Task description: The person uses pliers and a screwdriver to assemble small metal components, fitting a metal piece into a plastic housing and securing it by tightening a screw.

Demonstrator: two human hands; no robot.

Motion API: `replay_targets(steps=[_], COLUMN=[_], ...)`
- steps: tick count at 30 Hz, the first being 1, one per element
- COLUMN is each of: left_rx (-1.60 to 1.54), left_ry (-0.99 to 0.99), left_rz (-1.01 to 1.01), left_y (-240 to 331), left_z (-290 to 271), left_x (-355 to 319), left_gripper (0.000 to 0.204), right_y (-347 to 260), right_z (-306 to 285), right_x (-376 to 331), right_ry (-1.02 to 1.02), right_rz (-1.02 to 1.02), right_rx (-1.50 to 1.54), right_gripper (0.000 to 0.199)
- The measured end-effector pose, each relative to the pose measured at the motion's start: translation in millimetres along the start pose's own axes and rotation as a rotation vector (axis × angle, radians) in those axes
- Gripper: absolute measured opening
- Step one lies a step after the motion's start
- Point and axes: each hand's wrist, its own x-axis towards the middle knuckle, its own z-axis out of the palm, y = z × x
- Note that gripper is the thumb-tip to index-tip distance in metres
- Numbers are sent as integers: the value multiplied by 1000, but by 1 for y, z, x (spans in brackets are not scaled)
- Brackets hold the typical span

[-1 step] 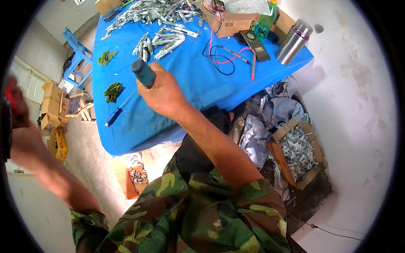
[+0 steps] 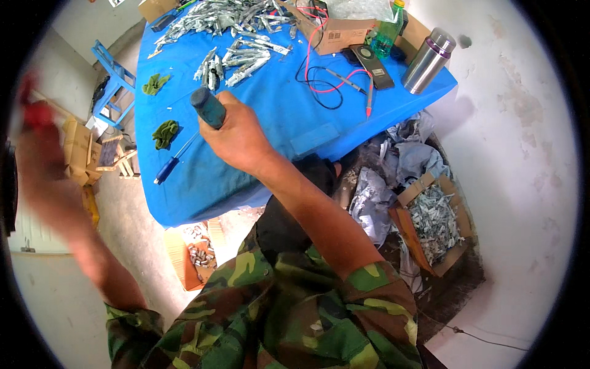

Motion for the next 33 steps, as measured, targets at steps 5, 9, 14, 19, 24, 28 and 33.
replay_targets(steps=[5, 9, 14, 19, 24, 28, 33], left_rx=[-96, -365, -460, -305, -8, 75, 113], left_ry=[-549, -303, -546, -661, -817, -739, -724], left_rz=[83, -145, -402, -379, -363, -259, -214], left_y=[47, 48, 14, -24, -15, -24, -29], left_z=[45, 36, 72, 112, 116, 122, 125], left_x=[-59, -47, -113, -212, -239, -254, -259], left_gripper=[38, 37, 34, 39, 46, 49, 48], right_y=[12, 0, -28, -12, 59, 63, 80], right_z=[-4, -18, -73, -107, -101, -66, -52], right_x=[-8, -6, -5, -39, -82, -91, -87], right_ry=[114, 145, 241, 329, 312, 171, 178], right_rz=[-73, 29, 36, 247, 309, 311, 238], right_rx=[-4, 151, 641, 189, -425, -466, -606], right_gripper=[18, 14, 13, 13, 29, 28, 22])
